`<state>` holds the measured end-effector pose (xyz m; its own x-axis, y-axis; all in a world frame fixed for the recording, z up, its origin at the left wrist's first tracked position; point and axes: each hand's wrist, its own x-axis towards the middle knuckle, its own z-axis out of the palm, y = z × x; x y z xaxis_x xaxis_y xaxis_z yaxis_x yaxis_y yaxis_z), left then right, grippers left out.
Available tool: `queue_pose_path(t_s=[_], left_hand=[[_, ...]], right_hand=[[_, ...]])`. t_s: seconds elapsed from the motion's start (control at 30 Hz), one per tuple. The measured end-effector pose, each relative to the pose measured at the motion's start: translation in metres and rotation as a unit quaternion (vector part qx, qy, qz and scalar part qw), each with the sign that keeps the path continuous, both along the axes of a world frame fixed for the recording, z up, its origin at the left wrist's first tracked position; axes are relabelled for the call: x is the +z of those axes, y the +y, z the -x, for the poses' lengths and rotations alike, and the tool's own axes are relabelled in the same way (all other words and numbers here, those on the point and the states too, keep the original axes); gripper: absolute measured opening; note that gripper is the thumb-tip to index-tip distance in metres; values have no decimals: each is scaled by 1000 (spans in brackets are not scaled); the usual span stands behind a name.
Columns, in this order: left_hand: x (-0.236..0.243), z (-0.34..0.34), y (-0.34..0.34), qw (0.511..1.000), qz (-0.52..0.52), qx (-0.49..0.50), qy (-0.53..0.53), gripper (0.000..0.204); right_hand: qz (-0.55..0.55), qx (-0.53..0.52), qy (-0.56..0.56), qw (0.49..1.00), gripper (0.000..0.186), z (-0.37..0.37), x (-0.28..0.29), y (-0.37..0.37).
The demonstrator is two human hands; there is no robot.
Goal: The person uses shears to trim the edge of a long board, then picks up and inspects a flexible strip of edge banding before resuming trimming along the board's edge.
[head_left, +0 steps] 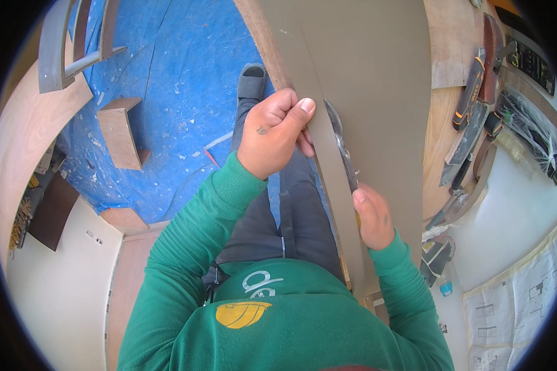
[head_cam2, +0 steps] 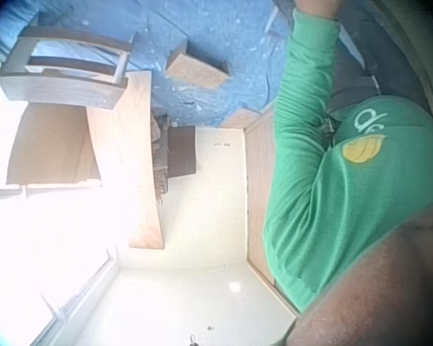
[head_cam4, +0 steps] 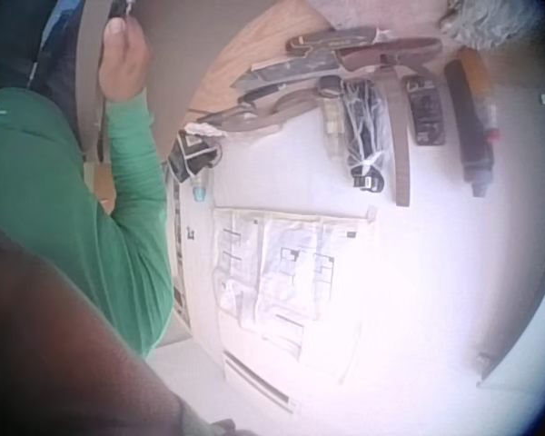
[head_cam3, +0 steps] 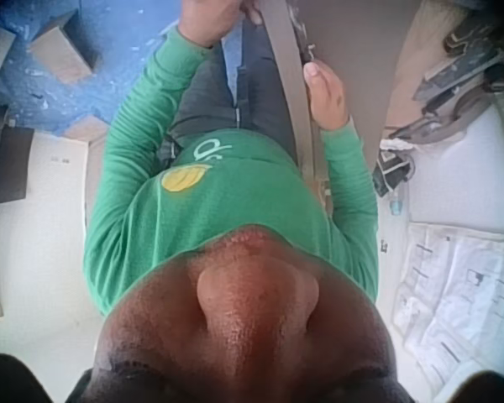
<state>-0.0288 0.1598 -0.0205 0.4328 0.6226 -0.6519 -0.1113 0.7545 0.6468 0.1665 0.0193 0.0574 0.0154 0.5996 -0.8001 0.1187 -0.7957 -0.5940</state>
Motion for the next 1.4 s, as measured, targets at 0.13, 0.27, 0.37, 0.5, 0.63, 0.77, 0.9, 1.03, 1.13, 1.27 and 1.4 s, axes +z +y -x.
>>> queue_pose_path(t_s=[0.13,0.27,0.37,0.5,0.63,0.77,0.9,1.03,1.13,1.27,1.4], left_hand=[[1,0,2,1000,3,-2,-3,28],[0,-1,0,1000,1,4,-6,29],[-1,-1,-1,1000,-2,5,-8,29],[-1,0,0,1000,2,1,-10,28],[1,1,0,1000,-1,-9,-11,27],[1,3,0,1000,8,-8,-17,27],[1,2,1,1000,9,-12,-12,28],[0,3,0,1000,5,-13,-8,29],[1,3,0,1000,11,-11,-9,29],[0,4,0,1000,15,-11,-22,28],[2,4,0,999,17,-12,-32,28]], right_hand=[[-5,-3,4,1000,47,1,-2,-1],[-15,-8,-8,1000,48,2,-3,-4],[-22,-15,-9,1000,48,1,-7,-9],[-19,-21,-9,1000,48,1,-5,-9],[-14,-9,-4,1000,48,1,-3,-2],[-13,5,-4,1000,48,2,-3,5],[-19,4,-11,1000,48,3,-5,4],[-21,0,-15,1000,48,2,-5,-1],[-10,-19,-7,1000,48,3,-5,-4],[-16,-15,-2,1000,49,4,-2,4],[-12,-2,1,1000,51,5,-3,12]])
